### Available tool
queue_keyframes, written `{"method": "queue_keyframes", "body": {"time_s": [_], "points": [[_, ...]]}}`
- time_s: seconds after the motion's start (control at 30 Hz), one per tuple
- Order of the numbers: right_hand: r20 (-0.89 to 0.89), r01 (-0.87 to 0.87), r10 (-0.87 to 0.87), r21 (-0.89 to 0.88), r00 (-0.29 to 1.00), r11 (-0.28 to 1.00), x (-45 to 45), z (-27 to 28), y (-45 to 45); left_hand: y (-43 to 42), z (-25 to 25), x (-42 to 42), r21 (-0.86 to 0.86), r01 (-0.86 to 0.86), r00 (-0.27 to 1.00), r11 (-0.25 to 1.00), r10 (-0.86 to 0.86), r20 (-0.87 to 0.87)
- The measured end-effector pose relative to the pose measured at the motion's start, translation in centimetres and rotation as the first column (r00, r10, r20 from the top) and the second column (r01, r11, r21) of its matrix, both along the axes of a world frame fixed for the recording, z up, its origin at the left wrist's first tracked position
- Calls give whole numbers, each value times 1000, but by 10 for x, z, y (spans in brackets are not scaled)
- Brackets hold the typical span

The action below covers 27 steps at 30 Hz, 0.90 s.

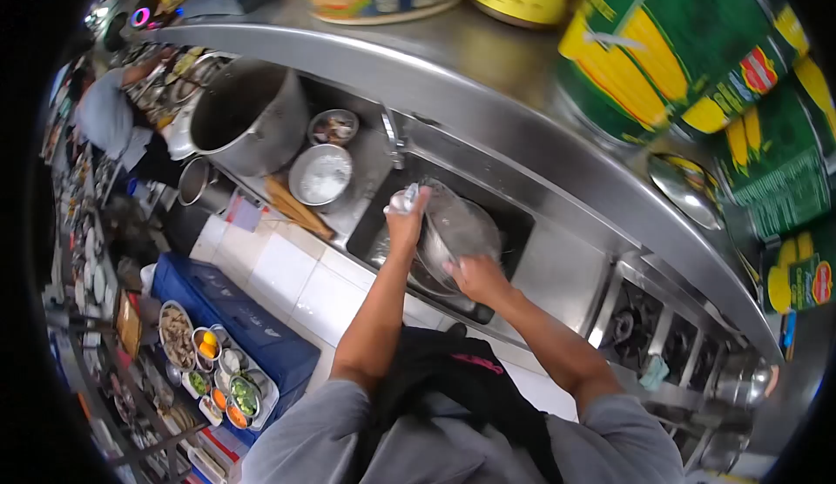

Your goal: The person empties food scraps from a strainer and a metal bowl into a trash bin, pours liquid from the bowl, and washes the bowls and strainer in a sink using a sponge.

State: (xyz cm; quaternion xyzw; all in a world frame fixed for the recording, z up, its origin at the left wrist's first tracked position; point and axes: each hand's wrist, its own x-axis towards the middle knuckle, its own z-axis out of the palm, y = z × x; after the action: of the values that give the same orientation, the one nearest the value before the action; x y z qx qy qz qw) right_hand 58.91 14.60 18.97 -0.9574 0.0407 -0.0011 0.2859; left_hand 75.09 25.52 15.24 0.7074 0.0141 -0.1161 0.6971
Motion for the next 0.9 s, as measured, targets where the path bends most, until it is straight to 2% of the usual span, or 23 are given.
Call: {"method": "queue_keyframes", "body": {"time_s": [0.03, 0.07, 0.1, 0.13, 0.2, 0.23, 0.27, 0.33, 0.37, 0.4, 0.43, 0.47, 0.5, 0.57, 0.6, 0.63, 0.67, 0.7, 0.73, 0.77, 0.8, 0.83, 0.9], "points": [[53, -37, 40, -51, 998, 998, 1, -9, 5, 12, 4, 14, 81, 2, 1000, 997, -4, 19], [111, -83, 94, -97, 989, 992, 0, -19, 6, 16, -50, 32, 124, -1, 998, 992, -8, 70], [220, -161, 200, -182, 955, 970, -2, -25, 4, 30, -49, 34, 319, 57, 997, 946, -71, 31], [324, -225, 307, -265, 895, 938, -2, -33, 2, 40, -53, 34, 324, 82, 996, 943, -86, 0], [271, -248, 325, -282, 906, 927, -2, -27, -1, 55, -64, 33, 393, 90, 996, 915, -85, -30], [254, -273, 314, -185, 915, 944, 0, -19, -5, 60, -70, 29, 354, 45, 999, 934, -37, -30], [295, -246, 261, -89, 919, 965, 2, -9, -6, 64, -45, 19, 329, 3, 992, 944, 40, -123], [543, -30, 61, -66, 837, 997, 2, -10, -21, 76, -34, 17, 73, 17, 967, 997, 2, -256], [633, 208, -90, -114, 769, 972, 2, -16, -33, 80, -33, 16, -11, -32, 982, 999, 30, -186], [702, 436, -239, -113, 671, 893, 3, -22, -45, 84, -32, 19, -41, 14, 986, 999, -21, -167], [521, 429, -471, 208, 712, 879, 0, -63, -75, 87, -23, 19, -69, 67, 985, 995, -77, -151], [262, 459, -683, 573, 682, 679, -3, -104, -104, 90, -25, 22, -67, 67, 986, 995, -76, -150], [-2, 509, -808, 777, 590, 370, -5, -144, -134, 91, -28, 28, -64, 120, 990, 991, -124, -72], [-442, 596, -569, 796, 693, 107, -12, -90, -134, 82, -44, 39, -18, 222, 975, 975, -223, -24], [-346, 504, -510, 838, 787, 209, -20, -106, -145, 77, -58, 46, -110, 254, 967, 961, -256, -6], [-338, 558, -518, 749, 786, 358, -27, -125, -167, 80, -15, 46, 144, 351, 932, 925, -329, -153], [-338, 597, -578, 725, 743, 344, -29, -92, -152, 74, -47, 63, 388, 347, 937, 854, -338, -93], [-232, 667, -725, 633, 648, 394, -28, -93, -153, 70, -50, 67, 533, 261, 964, 805, -246, -101], [-224, 676, -787, 671, 575, 303, -25, -58, -137, 66, -51, 73, 671, 157, 987, 724, -144, -76], [-242, 676, -756, 658, 608, 332, -30, -61, -153, 66, -38, 61, 614, -21, 995, 789, -41, 86], [-263, 664, -712, 652, 651, 366, -33, -67, -165, 58, -17, 47, 609, -50, 986, 792, -59, 159], [-256, 676, -737, 649, 626, 349, -32, -53, -160, 52, -4, 38, 599, -97, 969, 795, -61, 238], [-70, 496, -688, 746, 722, 444, -25, -20, -133, 23, -13, 20, 466, -100, 848, 879, -169, 502]]}}
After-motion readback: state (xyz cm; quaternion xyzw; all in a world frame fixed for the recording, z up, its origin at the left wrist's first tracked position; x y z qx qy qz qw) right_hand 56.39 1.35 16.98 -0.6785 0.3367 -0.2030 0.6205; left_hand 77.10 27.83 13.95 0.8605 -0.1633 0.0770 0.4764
